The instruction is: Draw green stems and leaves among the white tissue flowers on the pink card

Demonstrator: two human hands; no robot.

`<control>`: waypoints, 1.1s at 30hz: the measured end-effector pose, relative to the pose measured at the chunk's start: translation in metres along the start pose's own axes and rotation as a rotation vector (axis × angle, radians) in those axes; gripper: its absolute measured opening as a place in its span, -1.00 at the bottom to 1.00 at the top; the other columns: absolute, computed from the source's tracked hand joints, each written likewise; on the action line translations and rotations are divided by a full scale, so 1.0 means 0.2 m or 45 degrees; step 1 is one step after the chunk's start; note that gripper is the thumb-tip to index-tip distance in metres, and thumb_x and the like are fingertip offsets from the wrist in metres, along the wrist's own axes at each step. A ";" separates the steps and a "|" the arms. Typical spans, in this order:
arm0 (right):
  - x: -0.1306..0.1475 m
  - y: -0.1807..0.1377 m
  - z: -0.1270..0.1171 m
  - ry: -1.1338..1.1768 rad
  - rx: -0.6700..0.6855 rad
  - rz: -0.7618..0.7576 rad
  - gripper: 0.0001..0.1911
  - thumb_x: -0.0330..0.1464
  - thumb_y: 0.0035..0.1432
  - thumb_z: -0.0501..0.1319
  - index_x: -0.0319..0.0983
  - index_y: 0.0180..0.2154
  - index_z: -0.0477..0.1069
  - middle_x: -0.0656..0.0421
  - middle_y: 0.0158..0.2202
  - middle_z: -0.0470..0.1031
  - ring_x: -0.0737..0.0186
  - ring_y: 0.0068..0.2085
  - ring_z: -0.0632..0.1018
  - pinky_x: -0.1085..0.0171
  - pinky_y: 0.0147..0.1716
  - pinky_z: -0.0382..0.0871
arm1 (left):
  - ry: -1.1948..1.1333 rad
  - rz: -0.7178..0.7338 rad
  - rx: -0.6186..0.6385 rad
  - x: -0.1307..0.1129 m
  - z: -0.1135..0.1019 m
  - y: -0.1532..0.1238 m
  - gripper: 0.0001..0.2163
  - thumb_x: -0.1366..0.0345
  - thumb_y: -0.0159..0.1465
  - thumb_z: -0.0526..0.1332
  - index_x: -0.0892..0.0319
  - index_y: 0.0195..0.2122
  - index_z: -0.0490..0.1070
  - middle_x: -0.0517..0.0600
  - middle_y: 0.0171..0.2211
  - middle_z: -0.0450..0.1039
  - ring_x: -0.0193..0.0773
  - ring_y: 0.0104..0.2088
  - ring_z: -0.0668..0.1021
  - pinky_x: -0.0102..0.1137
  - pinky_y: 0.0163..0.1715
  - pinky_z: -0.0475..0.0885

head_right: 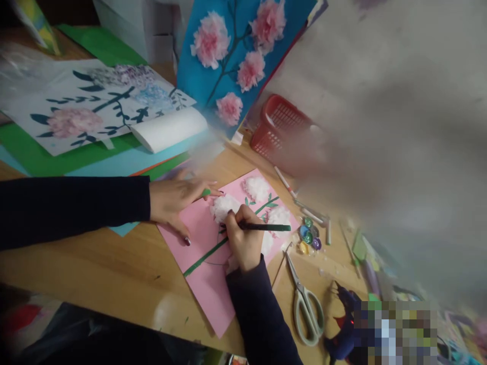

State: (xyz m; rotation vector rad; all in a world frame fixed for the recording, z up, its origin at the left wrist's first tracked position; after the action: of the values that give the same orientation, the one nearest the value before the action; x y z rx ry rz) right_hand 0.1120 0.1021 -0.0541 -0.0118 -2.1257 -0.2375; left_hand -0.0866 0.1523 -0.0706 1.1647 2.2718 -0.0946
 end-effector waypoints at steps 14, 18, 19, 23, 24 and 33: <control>0.01 0.00 0.01 0.026 0.017 -0.051 -0.62 -0.38 0.04 0.20 -0.15 -0.66 0.03 0.35 -0.71 0.10 0.41 -0.64 0.16 0.34 -0.63 0.03 | 0.046 -0.016 -0.022 0.00 -0.01 0.01 -0.17 -0.22 -0.13 0.36 0.20 0.06 0.24 0.21 0.07 0.38 0.13 0.07 0.42 -0.02 0.22 -0.19; 0.01 0.00 0.01 0.006 0.036 -0.076 -0.62 -0.37 0.06 0.20 -0.16 -0.65 0.04 0.35 -0.72 0.11 0.41 -0.64 0.17 0.33 -0.63 0.03 | 0.088 0.004 -0.006 0.00 -0.01 0.01 -0.17 -0.23 -0.10 0.34 0.20 0.08 0.22 0.18 0.02 0.41 0.09 0.05 0.43 -0.03 0.24 -0.23; 0.01 0.00 0.01 0.001 0.042 -0.074 -0.62 -0.37 0.06 0.21 -0.16 -0.65 0.04 0.35 -0.72 0.12 0.41 -0.64 0.16 0.33 -0.63 0.02 | 0.091 0.002 -0.002 0.00 -0.01 0.01 -0.17 -0.23 -0.10 0.33 0.20 0.09 0.22 0.17 0.01 0.41 0.09 0.05 0.43 -0.03 0.24 -0.23; 0.00 0.00 0.02 0.016 0.045 -0.057 -0.61 -0.36 0.07 0.22 -0.16 -0.64 0.04 0.34 -0.71 0.12 0.41 -0.64 0.17 0.33 -0.62 0.02 | 0.057 0.000 -0.025 0.01 0.00 0.01 -0.21 -0.23 -0.09 0.33 0.18 0.05 0.23 0.16 0.03 0.41 0.10 0.08 0.41 -0.01 0.23 -0.25; 0.00 0.00 0.02 0.018 0.048 -0.058 -0.61 -0.36 0.07 0.22 -0.16 -0.64 0.04 0.34 -0.71 0.12 0.41 -0.64 0.17 0.33 -0.62 0.02 | 0.054 0.006 -0.034 0.01 0.00 0.01 -0.22 -0.23 -0.09 0.32 0.18 0.04 0.23 0.16 0.04 0.40 0.10 0.09 0.40 -0.01 0.23 -0.24; 0.01 0.00 0.01 0.000 0.082 -0.067 -0.64 -0.39 0.03 0.21 -0.16 -0.66 0.06 0.36 -0.73 0.12 0.43 -0.65 0.18 0.37 -0.65 0.03 | 0.048 -0.014 -0.010 0.00 -0.01 0.01 -0.25 -0.19 -0.10 0.35 0.17 0.02 0.21 0.14 0.02 0.41 0.10 0.11 0.40 -0.02 0.23 -0.20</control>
State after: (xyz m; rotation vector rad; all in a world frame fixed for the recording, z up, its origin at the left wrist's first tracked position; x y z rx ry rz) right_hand 0.1083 0.1016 -0.0533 0.0821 -2.1344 -0.2000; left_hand -0.0863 0.1542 -0.0699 1.1592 2.3098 -0.0688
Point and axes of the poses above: each hand's wrist, its own y-axis towards the middle knuckle, its own z-axis out of the palm, x = y × z, the point moved 1 cm from there along y, towards the middle knuckle
